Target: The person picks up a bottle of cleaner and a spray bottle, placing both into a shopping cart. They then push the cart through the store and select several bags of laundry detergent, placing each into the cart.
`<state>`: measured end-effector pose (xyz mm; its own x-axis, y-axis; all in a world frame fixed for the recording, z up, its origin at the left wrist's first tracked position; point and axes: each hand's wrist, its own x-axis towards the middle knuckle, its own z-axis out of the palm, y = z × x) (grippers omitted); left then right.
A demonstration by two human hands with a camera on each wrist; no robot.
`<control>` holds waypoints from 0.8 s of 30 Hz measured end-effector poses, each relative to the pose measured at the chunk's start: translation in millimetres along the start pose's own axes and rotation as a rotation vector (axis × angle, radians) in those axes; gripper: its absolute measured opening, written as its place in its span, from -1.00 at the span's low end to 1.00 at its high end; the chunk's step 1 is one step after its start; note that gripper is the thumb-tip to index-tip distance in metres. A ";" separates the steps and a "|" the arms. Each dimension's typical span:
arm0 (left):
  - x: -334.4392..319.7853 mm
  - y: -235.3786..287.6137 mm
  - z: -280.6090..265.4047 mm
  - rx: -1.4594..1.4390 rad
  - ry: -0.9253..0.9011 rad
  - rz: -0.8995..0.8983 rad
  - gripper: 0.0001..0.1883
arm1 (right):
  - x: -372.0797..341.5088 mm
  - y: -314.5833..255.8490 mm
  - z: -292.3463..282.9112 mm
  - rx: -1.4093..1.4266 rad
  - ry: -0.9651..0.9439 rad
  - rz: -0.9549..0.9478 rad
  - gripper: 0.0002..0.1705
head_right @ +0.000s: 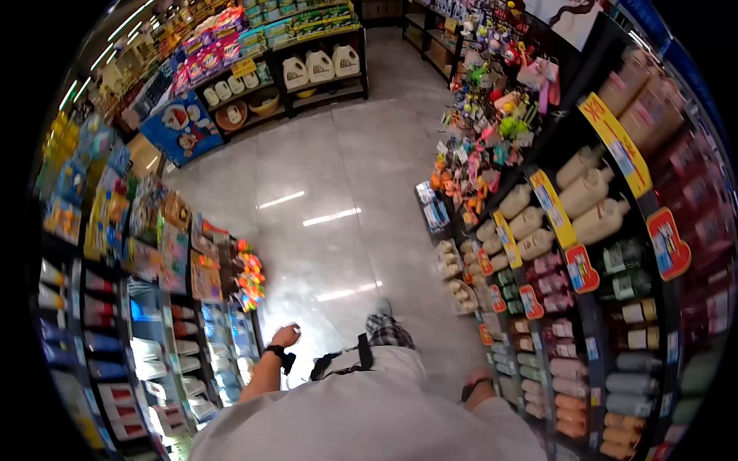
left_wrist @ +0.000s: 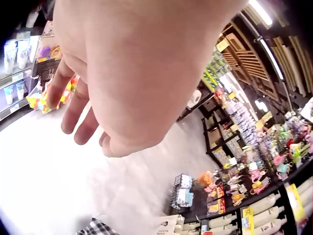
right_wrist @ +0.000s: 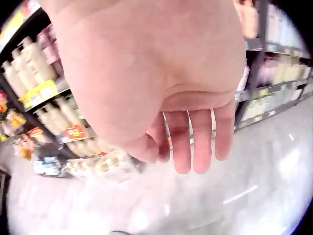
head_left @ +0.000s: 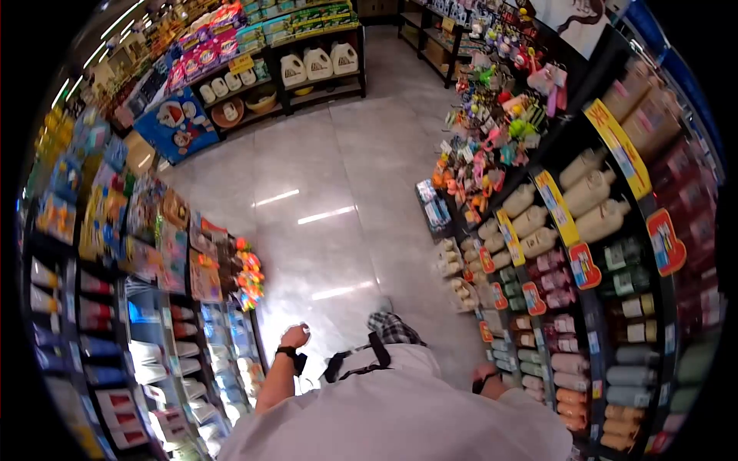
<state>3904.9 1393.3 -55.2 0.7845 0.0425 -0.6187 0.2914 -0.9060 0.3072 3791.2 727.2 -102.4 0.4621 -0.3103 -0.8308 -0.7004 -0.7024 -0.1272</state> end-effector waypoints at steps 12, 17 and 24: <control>154.6 -61.0 -131.8 -0.062 -0.184 -0.246 -0.56 | 76.0 -636.2 -283.1 0.511 0.020 -1.073 -0.68; 326.3 -128.7 -173.9 0.222 -0.343 -0.084 -0.66 | 169.0 -651.7 -289.1 0.472 0.082 -0.866 -0.81; 561.7 80.9 -387.1 0.173 -0.127 0.086 -0.65 | 206.8 -610.4 -287.6 0.806 -0.050 -0.039 -0.83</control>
<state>4581.0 1507.0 -98.0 0.7238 -0.0812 -0.6852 0.1197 -0.9632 0.2405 4470.7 907.5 -40.8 0.4831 -0.2526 -0.8383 -0.8698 -0.0287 -0.4926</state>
